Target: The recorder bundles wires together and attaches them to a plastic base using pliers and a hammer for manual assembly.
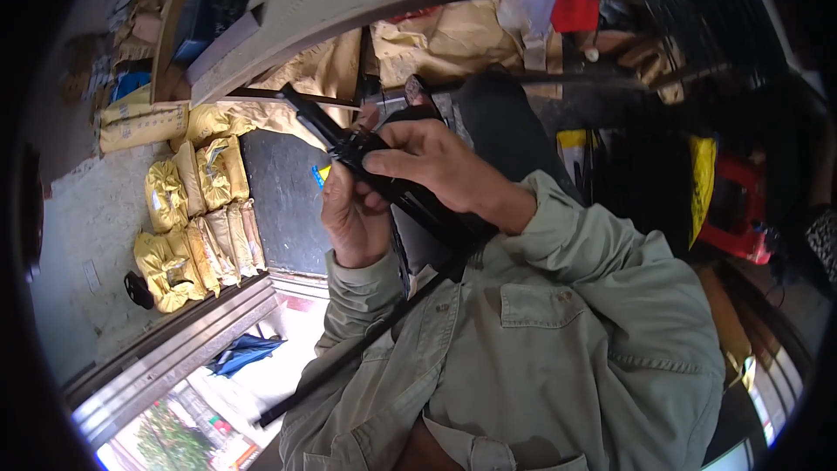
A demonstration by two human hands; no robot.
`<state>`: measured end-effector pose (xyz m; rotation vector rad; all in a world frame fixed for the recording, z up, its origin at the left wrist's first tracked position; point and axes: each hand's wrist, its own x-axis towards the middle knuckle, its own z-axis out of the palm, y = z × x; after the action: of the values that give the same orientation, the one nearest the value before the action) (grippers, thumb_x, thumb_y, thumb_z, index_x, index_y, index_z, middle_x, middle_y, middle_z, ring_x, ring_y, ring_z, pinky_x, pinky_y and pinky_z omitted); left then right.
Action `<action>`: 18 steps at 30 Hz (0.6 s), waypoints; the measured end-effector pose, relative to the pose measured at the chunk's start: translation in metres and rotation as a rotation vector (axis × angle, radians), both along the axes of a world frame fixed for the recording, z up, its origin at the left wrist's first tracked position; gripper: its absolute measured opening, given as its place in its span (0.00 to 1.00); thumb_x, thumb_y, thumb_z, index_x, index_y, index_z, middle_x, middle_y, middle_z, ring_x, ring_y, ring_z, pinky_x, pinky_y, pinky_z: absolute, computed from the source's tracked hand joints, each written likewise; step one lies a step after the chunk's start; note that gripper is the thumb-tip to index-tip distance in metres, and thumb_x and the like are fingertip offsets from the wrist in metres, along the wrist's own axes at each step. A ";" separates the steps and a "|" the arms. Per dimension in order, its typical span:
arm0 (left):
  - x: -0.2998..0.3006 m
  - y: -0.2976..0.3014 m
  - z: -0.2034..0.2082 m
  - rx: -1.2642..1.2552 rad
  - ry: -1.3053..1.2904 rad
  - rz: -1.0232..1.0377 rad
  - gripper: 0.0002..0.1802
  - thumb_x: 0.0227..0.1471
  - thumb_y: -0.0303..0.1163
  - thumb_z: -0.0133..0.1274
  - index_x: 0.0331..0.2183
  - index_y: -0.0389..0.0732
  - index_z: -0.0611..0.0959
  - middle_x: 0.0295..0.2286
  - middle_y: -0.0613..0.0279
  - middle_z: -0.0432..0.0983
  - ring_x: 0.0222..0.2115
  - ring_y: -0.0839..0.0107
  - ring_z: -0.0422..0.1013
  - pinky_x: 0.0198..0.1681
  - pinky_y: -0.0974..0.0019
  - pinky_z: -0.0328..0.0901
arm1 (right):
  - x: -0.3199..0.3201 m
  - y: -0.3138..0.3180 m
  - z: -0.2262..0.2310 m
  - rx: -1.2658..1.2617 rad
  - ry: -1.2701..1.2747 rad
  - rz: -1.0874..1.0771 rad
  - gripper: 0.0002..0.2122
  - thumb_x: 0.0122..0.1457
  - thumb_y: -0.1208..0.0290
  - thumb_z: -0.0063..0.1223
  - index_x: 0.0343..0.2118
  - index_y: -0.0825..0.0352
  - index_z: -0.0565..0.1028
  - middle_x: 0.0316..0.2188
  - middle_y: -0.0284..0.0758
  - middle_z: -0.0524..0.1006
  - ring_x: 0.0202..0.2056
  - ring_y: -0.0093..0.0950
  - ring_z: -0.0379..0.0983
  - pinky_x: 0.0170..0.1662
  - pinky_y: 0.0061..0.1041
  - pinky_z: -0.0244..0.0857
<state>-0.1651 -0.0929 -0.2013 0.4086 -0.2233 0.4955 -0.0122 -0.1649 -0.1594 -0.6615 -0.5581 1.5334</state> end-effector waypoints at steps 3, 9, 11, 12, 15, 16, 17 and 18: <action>0.031 -0.036 0.054 0.000 0.207 0.349 0.28 0.53 0.40 0.47 0.50 0.33 0.65 0.44 0.58 0.67 0.41 0.72 0.65 0.47 0.70 0.59 | 0.004 -0.004 0.013 0.026 -0.087 -0.082 0.03 0.54 0.77 0.48 0.30 0.70 0.70 0.25 0.27 0.70 0.28 0.13 0.64 0.35 0.13 0.60; 0.061 -0.055 0.104 0.603 0.639 1.167 0.22 0.50 0.28 0.52 0.47 0.31 0.69 0.38 0.61 0.71 0.36 0.76 0.67 0.40 0.75 0.62 | -0.014 0.001 0.031 0.437 -0.564 -0.625 0.07 0.50 0.81 0.50 0.32 0.72 0.66 0.31 0.33 0.72 0.32 0.17 0.66 0.36 0.16 0.61; 0.056 -0.050 0.102 0.472 0.629 1.150 0.19 0.49 0.26 0.51 0.44 0.30 0.70 0.37 0.54 0.72 0.36 0.73 0.69 0.41 0.72 0.64 | -0.017 0.005 0.033 0.461 -0.633 -0.652 0.08 0.50 0.82 0.50 0.32 0.72 0.65 0.32 0.34 0.72 0.32 0.17 0.66 0.36 0.16 0.61; 0.053 -0.047 0.099 0.412 0.639 1.130 0.17 0.49 0.25 0.50 0.43 0.29 0.71 0.37 0.50 0.73 0.37 0.71 0.70 0.41 0.71 0.64 | -0.020 0.007 0.033 0.428 -0.594 -0.653 0.07 0.50 0.81 0.52 0.32 0.72 0.67 0.31 0.34 0.73 0.32 0.17 0.66 0.35 0.16 0.62; 0.043 -0.037 0.082 0.392 0.686 1.214 0.16 0.48 0.22 0.52 0.41 0.29 0.73 0.35 0.57 0.73 0.34 0.75 0.69 0.40 0.74 0.63 | -0.024 0.010 0.024 0.340 -0.509 -0.658 0.07 0.50 0.78 0.55 0.31 0.71 0.71 0.29 0.32 0.74 0.31 0.15 0.67 0.32 0.16 0.63; 0.038 -0.036 0.076 0.379 0.701 1.255 0.16 0.47 0.21 0.53 0.40 0.29 0.75 0.33 0.61 0.74 0.33 0.77 0.68 0.39 0.75 0.62 | -0.024 0.011 0.015 0.323 -0.481 -0.542 0.06 0.50 0.79 0.54 0.31 0.72 0.71 0.29 0.32 0.74 0.31 0.15 0.66 0.33 0.15 0.62; 0.036 -0.035 0.072 0.378 0.710 1.252 0.16 0.47 0.21 0.53 0.40 0.29 0.75 0.33 0.61 0.74 0.33 0.77 0.68 0.39 0.75 0.62 | -0.022 0.014 0.008 0.310 -0.455 -0.426 0.05 0.51 0.79 0.53 0.31 0.73 0.71 0.30 0.32 0.73 0.31 0.16 0.66 0.34 0.15 0.61; 0.033 -0.035 0.068 0.363 0.710 1.263 0.14 0.47 0.21 0.53 0.39 0.29 0.75 0.33 0.61 0.74 0.32 0.77 0.68 0.38 0.75 0.63 | -0.022 0.015 0.002 0.296 -0.426 -0.309 0.05 0.52 0.80 0.52 0.30 0.73 0.71 0.31 0.32 0.73 0.31 0.16 0.65 0.34 0.14 0.61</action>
<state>-0.1318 -0.1277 -0.1335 1.0491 0.7066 1.5054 -0.0341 -0.1501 -0.1571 -0.8050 -0.9368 0.9969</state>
